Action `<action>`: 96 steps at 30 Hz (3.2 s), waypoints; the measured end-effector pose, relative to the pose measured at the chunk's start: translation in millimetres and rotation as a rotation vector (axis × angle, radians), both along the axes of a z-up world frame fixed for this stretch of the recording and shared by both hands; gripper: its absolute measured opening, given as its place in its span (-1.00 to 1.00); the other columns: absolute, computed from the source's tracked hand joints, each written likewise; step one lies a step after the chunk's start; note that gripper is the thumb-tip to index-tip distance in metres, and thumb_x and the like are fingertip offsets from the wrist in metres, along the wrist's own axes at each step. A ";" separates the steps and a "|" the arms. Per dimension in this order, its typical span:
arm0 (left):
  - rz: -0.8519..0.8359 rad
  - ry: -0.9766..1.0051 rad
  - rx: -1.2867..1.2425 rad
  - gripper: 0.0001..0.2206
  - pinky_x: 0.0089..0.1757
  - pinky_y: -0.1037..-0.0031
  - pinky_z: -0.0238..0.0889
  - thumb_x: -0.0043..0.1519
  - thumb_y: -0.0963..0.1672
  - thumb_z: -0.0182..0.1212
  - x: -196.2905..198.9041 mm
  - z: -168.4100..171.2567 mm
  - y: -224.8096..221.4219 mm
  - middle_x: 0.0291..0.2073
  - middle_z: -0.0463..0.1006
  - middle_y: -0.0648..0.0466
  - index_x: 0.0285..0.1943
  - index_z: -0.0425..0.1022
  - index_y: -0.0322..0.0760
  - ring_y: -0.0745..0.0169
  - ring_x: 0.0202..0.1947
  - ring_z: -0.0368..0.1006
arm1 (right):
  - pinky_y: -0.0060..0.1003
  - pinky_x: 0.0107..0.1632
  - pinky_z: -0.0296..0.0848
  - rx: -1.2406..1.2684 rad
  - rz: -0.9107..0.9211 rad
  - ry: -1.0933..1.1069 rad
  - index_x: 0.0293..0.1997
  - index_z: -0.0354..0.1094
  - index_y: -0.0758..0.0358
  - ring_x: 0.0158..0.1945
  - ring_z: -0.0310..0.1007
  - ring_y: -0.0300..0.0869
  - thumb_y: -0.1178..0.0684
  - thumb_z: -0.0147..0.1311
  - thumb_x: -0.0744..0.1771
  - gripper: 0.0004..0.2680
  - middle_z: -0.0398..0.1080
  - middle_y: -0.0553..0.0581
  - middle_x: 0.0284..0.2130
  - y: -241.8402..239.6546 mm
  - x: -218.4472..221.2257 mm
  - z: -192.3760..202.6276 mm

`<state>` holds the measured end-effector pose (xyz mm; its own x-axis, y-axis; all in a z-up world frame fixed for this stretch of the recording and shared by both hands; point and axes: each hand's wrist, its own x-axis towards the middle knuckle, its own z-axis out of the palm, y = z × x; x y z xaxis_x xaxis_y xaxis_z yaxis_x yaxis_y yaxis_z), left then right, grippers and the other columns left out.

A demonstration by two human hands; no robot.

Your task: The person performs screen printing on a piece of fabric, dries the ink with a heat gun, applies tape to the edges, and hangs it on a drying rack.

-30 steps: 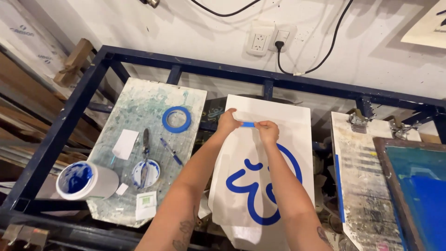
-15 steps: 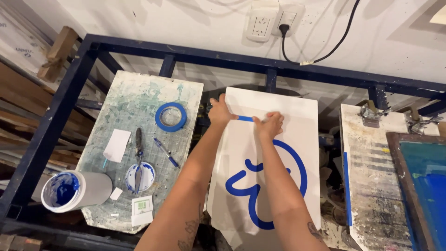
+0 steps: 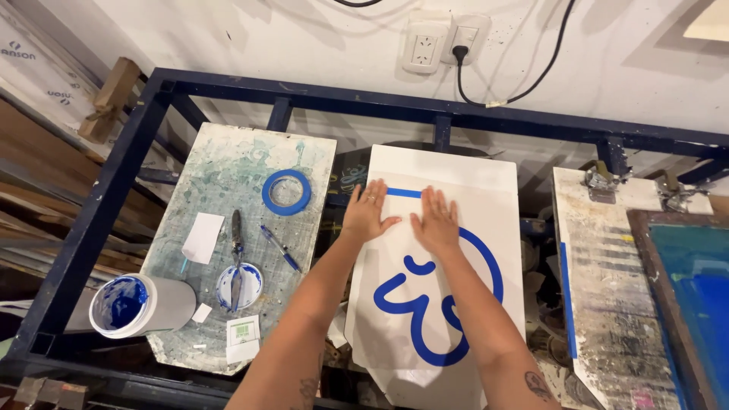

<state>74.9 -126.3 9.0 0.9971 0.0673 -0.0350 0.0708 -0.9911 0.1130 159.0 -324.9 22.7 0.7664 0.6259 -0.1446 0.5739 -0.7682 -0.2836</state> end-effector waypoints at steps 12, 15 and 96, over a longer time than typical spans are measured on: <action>0.202 -0.025 0.007 -0.56 0.30 0.05 0.03 0.44 0.03 -0.10 83.2 -48.1 41.0 0.36 0.40 0.13 0.50 0.27 0.02 0.04 0.42 0.19 | 0.05 0.38 0.04 -0.072 -0.285 -0.191 0.44 0.16 -0.34 0.48 -0.06 -0.07 -0.18 -0.23 0.45 -0.67 0.10 -0.27 0.42 -152.4 138.6 -68.1; 0.259 0.017 0.007 -0.63 0.21 0.11 0.12 0.39 -0.01 0.06 98.4 -46.4 42.4 0.25 0.40 0.13 0.40 0.33 0.02 0.06 0.31 0.21 | -0.10 0.19 0.23 -0.049 -0.222 -0.269 0.21 0.35 -0.27 0.25 0.16 -0.11 -0.11 -0.01 0.42 -0.78 0.31 -0.23 0.13 -149.5 156.7 -65.3; -0.760 -0.587 0.340 -0.88 -0.20 0.21 0.24 0.31 -0.24 0.07 -371.6 342.5 -71.7 -0.41 0.42 0.04 -0.27 0.50 -0.28 0.04 -0.33 0.28 | 0.01 -0.06 0.41 0.162 0.235 -0.784 -0.04 0.46 0.18 -0.22 0.34 0.06 0.25 -0.20 0.39 -0.78 0.33 0.07 -0.41 -394.0 -335.7 300.3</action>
<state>-296.7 -198.0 351.5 0.6334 -0.6759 0.3767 -0.5667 -0.7367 -0.3690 -176.7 -718.9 323.0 0.4538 0.7494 0.4821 0.7915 -0.5876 0.1682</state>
